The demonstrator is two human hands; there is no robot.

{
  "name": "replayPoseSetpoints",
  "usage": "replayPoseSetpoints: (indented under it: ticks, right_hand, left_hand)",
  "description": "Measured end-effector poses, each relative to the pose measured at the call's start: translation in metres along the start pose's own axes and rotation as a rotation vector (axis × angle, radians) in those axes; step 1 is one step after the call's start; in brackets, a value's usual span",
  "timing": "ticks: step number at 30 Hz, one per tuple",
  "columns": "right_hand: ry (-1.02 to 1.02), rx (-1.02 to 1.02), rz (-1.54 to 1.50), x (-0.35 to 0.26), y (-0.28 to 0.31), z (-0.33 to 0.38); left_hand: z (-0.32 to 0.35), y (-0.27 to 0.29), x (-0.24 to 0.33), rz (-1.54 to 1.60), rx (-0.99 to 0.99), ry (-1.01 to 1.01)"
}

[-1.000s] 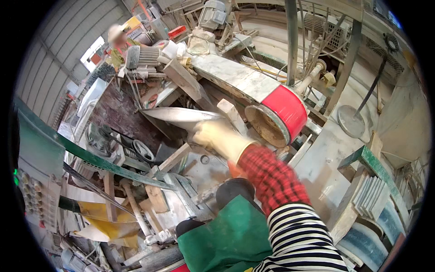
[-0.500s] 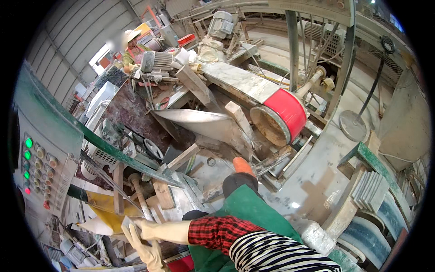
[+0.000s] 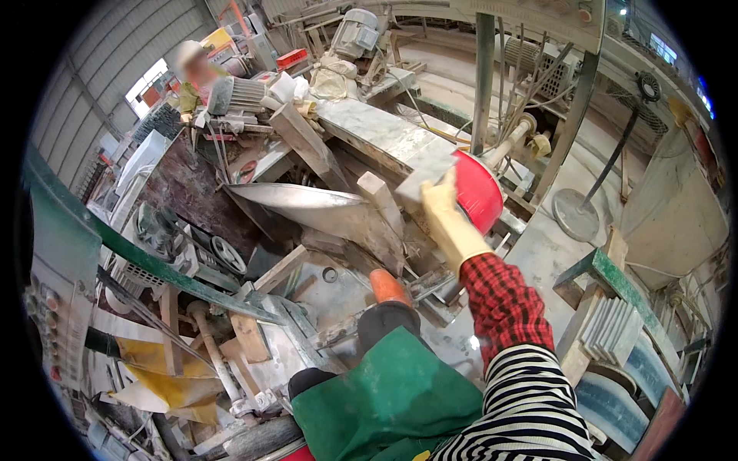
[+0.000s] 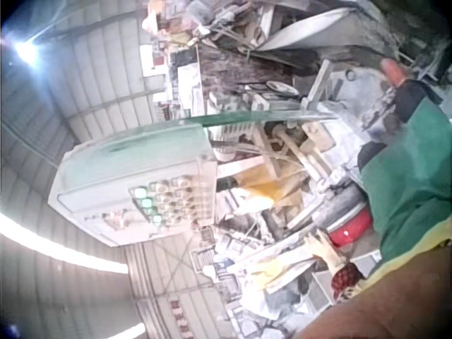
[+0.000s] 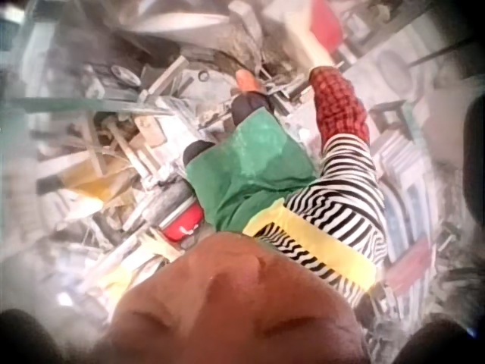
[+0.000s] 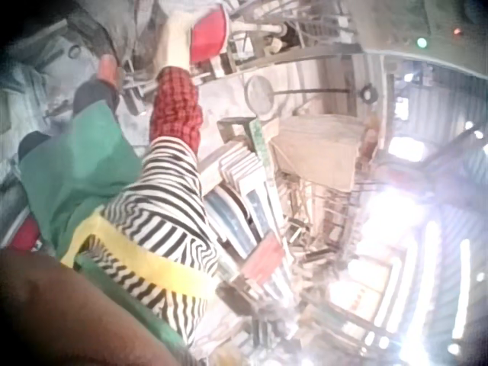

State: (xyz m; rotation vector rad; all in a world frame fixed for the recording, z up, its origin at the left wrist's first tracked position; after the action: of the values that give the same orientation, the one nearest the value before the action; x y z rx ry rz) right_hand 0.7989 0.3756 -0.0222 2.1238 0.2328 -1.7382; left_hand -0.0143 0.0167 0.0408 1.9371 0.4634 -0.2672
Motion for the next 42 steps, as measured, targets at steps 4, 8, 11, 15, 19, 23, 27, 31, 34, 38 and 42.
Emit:
replayPoseSetpoints:
  ticks: [4,8,11,15,19,23,27,31,34,38,42]
  right_hand:
    - [-0.157,-0.073,0.350,-0.006,0.020,-0.039]
    - [0.033,-0.103,0.764,0.057,0.021,-0.095]
    - [0.117,-0.115,0.813,0.072,0.011,-0.113]
    - [0.331,-0.496,1.298,0.003,0.021,-0.079]
    - [0.551,-0.713,1.700,-0.048,0.038,-0.055]
    - [0.166,-0.535,1.119,-0.079,0.004,-0.038]
    - [0.365,-0.879,0.750,-0.139,-0.072,0.085]
    - [0.320,-1.135,0.196,-0.099,-0.121,0.235]
    - [-0.907,-1.216,-0.422,-0.115,-0.088,0.309]
    - [0.338,-1.639,0.728,-0.106,-0.071,0.321]
    - [0.334,-1.612,0.811,-0.053,-0.080,0.302]
  left_hand:
    - [0.031,-0.014,-0.013,-0.184,0.008,0.066]
    - [0.008,-0.014,0.004,-0.060,-0.045,0.151]
    - [0.002,-0.015,0.009,-0.041,-0.080,0.187]
    - [0.006,-0.009,0.006,-0.049,-0.134,0.234]
    - [0.006,-0.013,0.005,-0.044,-0.195,0.287]
    - [0.005,-0.027,0.009,-0.045,-0.257,0.308]
    - [0.011,-0.039,0.009,-0.133,-0.030,0.188]
    - [-0.009,0.002,0.035,-0.091,-0.073,0.222]
    - [-0.022,0.036,0.047,0.047,-0.068,0.321]
    - [-0.032,0.044,0.028,0.031,-0.097,0.369]
    - [-0.029,0.036,-0.002,0.084,-0.231,0.475]
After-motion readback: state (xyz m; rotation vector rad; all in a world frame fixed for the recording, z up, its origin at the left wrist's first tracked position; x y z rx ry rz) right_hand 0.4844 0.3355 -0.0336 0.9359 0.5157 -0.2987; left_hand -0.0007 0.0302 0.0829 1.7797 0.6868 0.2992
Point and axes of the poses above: each hand's wrist, its own z-axis away from the middle knuckle, its own y-axis out of the back of the hand, x = y × z, the point moved 1 cm from there along -z, towards the middle knuckle, and after that the axes turned 2 degrees about -y, right-handed, at the moved point
